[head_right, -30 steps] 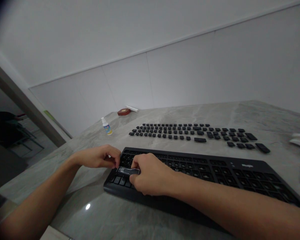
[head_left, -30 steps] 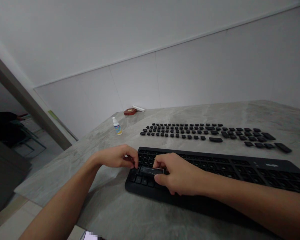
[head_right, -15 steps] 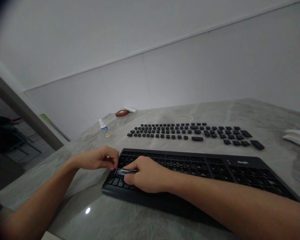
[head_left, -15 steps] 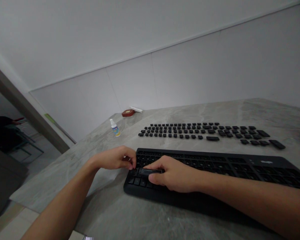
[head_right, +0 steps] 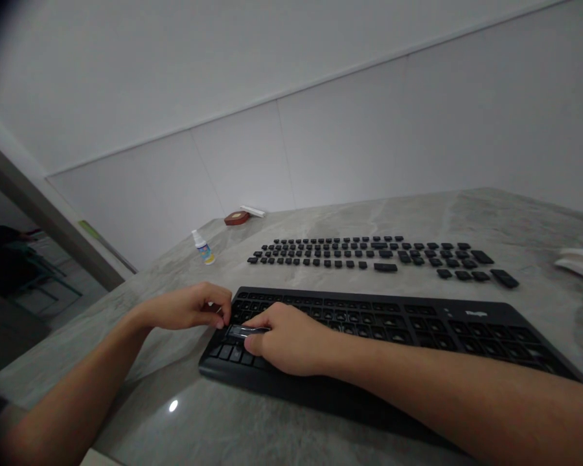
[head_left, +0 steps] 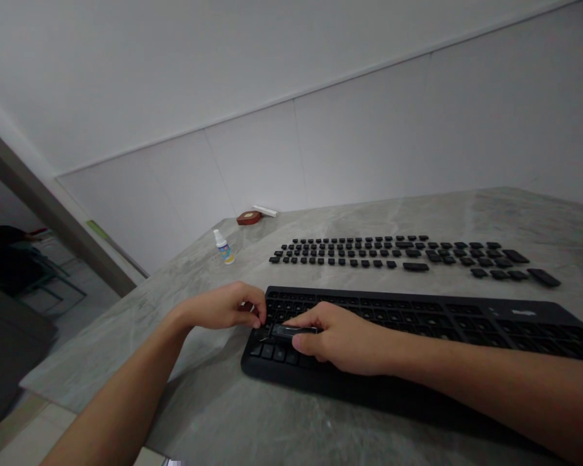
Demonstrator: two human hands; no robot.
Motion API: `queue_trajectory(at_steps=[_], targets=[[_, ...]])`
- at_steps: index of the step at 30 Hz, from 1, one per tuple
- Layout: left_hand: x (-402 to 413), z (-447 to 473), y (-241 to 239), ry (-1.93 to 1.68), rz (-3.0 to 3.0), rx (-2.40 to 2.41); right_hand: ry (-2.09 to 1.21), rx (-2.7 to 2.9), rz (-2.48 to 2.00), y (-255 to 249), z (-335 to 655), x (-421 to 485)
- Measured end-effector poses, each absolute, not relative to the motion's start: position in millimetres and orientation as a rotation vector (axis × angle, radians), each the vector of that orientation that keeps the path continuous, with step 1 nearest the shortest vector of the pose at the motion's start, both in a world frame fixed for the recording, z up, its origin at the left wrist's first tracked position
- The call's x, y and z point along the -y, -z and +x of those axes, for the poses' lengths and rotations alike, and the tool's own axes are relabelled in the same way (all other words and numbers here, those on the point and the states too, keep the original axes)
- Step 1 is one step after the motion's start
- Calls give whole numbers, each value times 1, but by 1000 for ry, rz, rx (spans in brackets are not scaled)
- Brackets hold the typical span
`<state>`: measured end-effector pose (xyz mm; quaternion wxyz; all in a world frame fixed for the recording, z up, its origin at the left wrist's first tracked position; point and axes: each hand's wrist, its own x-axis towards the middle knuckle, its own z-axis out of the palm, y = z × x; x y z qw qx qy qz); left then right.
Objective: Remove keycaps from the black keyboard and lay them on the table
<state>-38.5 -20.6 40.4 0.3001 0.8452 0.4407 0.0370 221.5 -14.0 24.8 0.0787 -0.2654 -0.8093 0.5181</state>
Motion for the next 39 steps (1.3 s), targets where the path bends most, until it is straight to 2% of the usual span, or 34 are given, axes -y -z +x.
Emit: queue_trajectory(at_steps=[4, 8, 13, 19, 26, 39], targets=[[24, -38, -41, -39, 2151, -1244, -1653, 2326, -899, -23, 219, 16], [26, -36, -40, 69, 2035, -1327, -1921, 2184, -1125, -27, 219, 13], [26, -31, -41, 158, 1899, -1388, -2157, 2175, -937, -29, 226, 8], [27, -31, -45, 80, 1978, -1353, -1856, 2233, -1054, -21, 226, 14], [28, -33, -46, -30, 1986, -1282, -1293, 2420, -804, -18, 230, 20], [28, -41, -47, -53, 2123, -1117, -1291, 2401, -811, -17, 227, 23]])
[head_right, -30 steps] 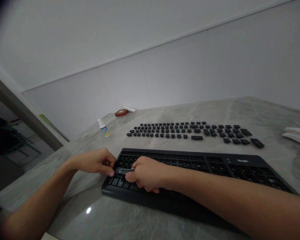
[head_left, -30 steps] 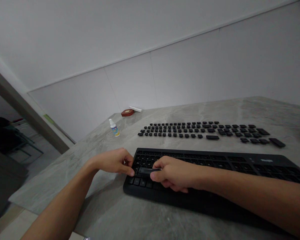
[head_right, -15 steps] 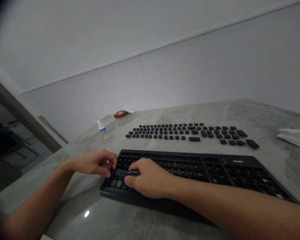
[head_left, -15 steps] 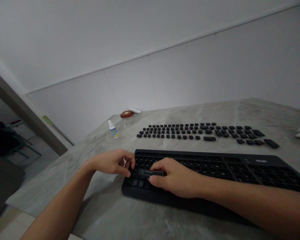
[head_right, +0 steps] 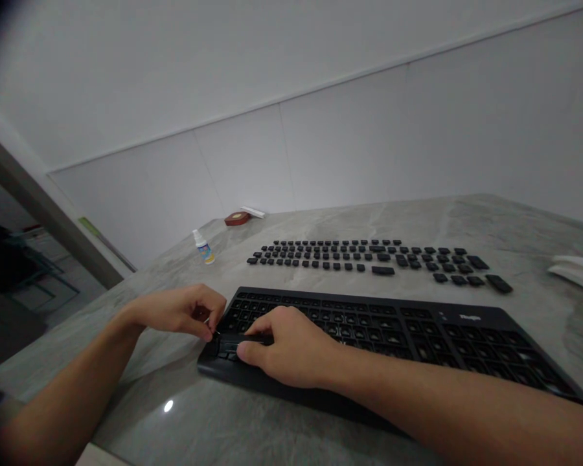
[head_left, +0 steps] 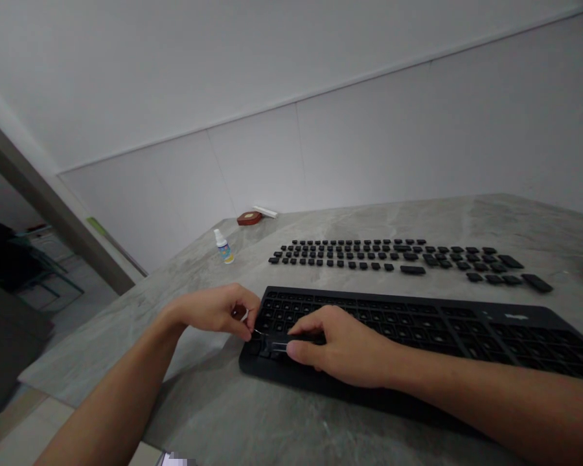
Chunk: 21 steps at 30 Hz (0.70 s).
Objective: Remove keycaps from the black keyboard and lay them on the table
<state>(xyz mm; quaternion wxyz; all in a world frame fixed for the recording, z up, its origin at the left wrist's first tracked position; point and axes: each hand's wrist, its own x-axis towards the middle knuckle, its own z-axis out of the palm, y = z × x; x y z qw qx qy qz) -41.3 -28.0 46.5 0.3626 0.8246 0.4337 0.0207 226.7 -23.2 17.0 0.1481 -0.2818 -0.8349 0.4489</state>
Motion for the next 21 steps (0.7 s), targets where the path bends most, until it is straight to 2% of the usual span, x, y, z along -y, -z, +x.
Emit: queue_trajectory(at_steps=[12, 21], targets=[[31, -43, -51, -22, 2161, -1076, -971, 2469, -786, -11, 226, 28], [28, -44, -49, -54, 2147, -1003, -918, 2488, -786, -13, 225, 31]])
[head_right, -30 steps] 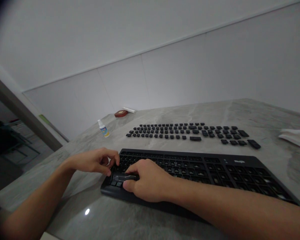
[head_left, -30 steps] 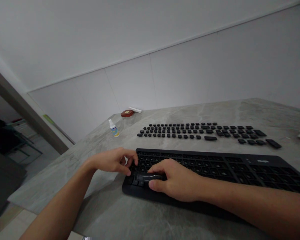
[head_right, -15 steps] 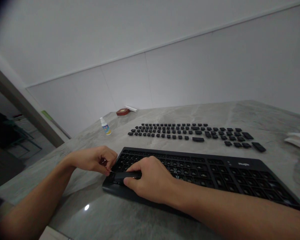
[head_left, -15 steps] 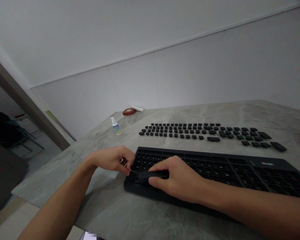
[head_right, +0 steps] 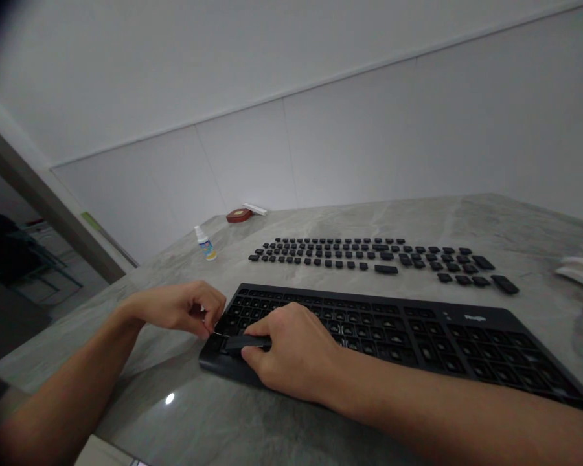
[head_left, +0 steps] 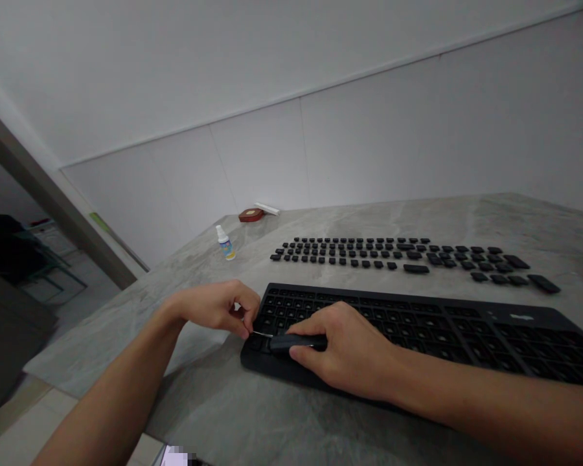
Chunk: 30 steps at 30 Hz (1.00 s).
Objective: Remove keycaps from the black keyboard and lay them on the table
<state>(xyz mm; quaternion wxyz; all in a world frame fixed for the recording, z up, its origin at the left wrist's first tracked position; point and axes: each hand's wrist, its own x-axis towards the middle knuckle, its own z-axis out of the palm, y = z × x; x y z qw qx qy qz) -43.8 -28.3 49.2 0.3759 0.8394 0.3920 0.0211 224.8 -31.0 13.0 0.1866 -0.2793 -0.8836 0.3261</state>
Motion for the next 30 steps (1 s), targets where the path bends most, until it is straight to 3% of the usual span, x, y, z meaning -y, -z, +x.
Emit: queue_trajectory(at_steps=[30], targets=[[27, -40, -45, -91, 2264, -1038, -921, 2455, -782, -14, 223, 33]])
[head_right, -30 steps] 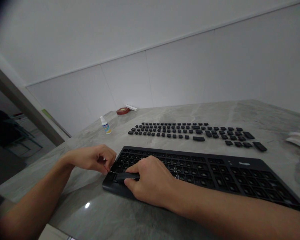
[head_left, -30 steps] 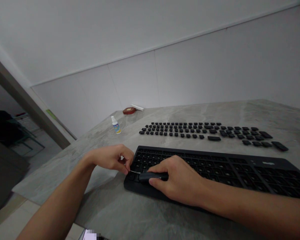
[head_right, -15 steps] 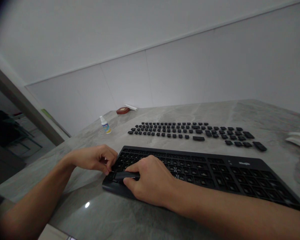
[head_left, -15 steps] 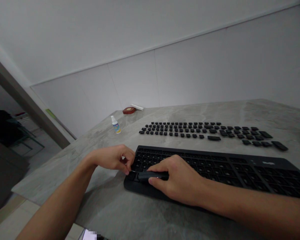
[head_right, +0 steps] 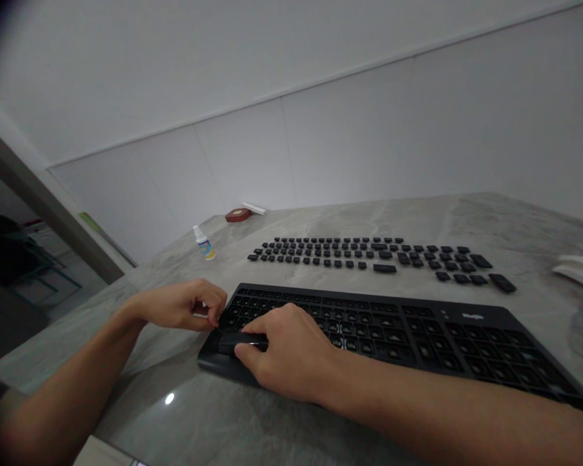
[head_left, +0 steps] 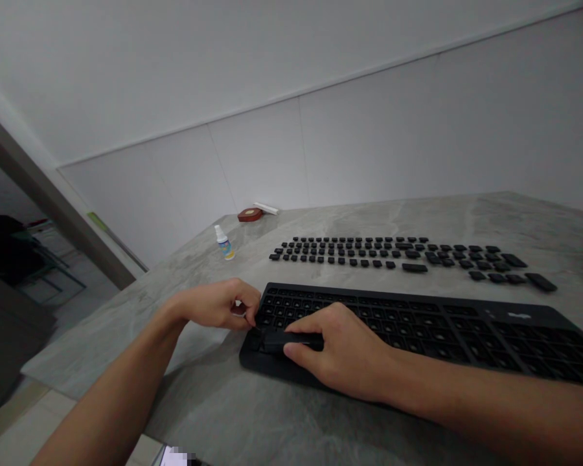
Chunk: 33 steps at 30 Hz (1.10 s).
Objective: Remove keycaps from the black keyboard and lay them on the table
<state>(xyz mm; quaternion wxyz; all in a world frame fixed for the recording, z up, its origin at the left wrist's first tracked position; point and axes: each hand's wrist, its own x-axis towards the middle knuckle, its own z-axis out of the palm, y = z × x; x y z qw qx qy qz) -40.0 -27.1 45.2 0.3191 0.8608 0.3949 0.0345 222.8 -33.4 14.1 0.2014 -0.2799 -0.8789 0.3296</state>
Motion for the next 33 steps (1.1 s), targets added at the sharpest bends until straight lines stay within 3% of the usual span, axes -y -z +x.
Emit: queue_trajectory(at_steps=[26, 33], targets=[[21, -40, -41, -159, 2275, -1102, -1096, 2420, -913, -20, 220, 28], [21, -42, -39, -140, 2274, -1109, -1359, 2313, -954, -14, 221, 20]])
